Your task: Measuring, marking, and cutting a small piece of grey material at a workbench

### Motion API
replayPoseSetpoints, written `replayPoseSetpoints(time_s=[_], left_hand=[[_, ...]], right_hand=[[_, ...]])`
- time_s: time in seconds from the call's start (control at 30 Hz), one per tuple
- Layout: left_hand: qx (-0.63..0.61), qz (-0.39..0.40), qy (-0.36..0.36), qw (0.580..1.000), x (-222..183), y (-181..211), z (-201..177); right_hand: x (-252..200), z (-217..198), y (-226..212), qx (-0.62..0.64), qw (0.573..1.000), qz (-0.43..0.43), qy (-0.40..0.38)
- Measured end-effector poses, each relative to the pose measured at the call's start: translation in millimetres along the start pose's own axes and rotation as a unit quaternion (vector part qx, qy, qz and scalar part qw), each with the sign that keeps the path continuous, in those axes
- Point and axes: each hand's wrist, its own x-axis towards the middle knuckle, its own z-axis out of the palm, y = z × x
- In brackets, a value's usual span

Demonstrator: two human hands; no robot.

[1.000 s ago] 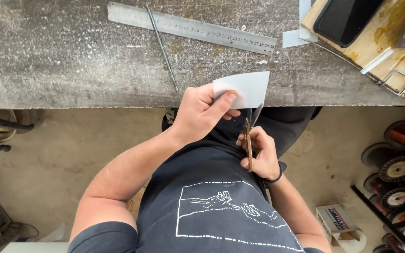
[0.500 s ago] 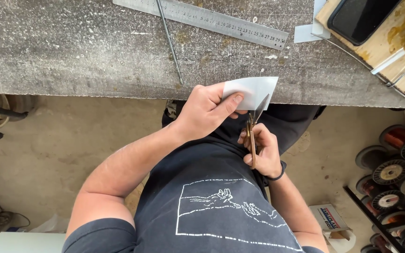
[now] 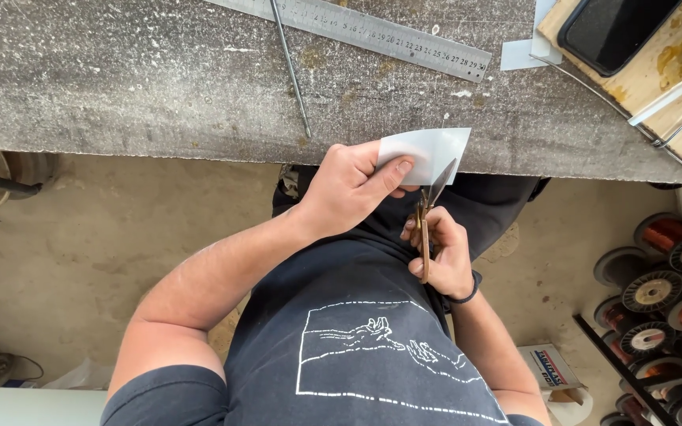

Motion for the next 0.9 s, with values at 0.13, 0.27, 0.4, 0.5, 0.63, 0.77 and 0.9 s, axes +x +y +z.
replayPoseSetpoints(time_s=[0.13, 0.27, 0.4, 0.5, 0.63, 0.77, 0.9], left_hand=[[0.002, -0.001, -0.004, 1.000, -0.3, -7.9, -1.5], [0.000, 0.000, -0.010, 1.000, -0.3, -10.5, -2.1], [-0.002, 0.003, -0.013, 1.000, -0.4, -12.0, -1.3], [0.002, 0.005, -0.014, 1.000, -0.3, -11.0, -3.0], [-0.003, 0.007, -0.017, 1.000, 1.2, -6.8, -3.3], [-0.006, 0.009, -0.018, 1.000, 0.5, -9.6, -3.8], [-0.004, 0.013, -0.023, 1.000, 1.3, -6.8, -4.0]], right_hand=[[-2.5, 0.4, 1.6, -0.004, 1.000, -0.001, 0.005], [-2.8, -0.5, 3.7, 0.001, 1.000, -0.006, 0.010], [-3.0, -0.2, 4.1, 0.011, 1.000, -0.014, 0.010], [-4.0, 0.1, 6.9, 0.017, 1.000, -0.022, 0.011], [-4.2, 0.4, 5.6, 0.019, 1.000, -0.020, 0.009], [-2.8, 1.7, 2.7, 0.014, 0.999, -0.032, 0.012], [-2.1, 2.7, 5.3, 0.015, 0.999, -0.048, 0.019]])
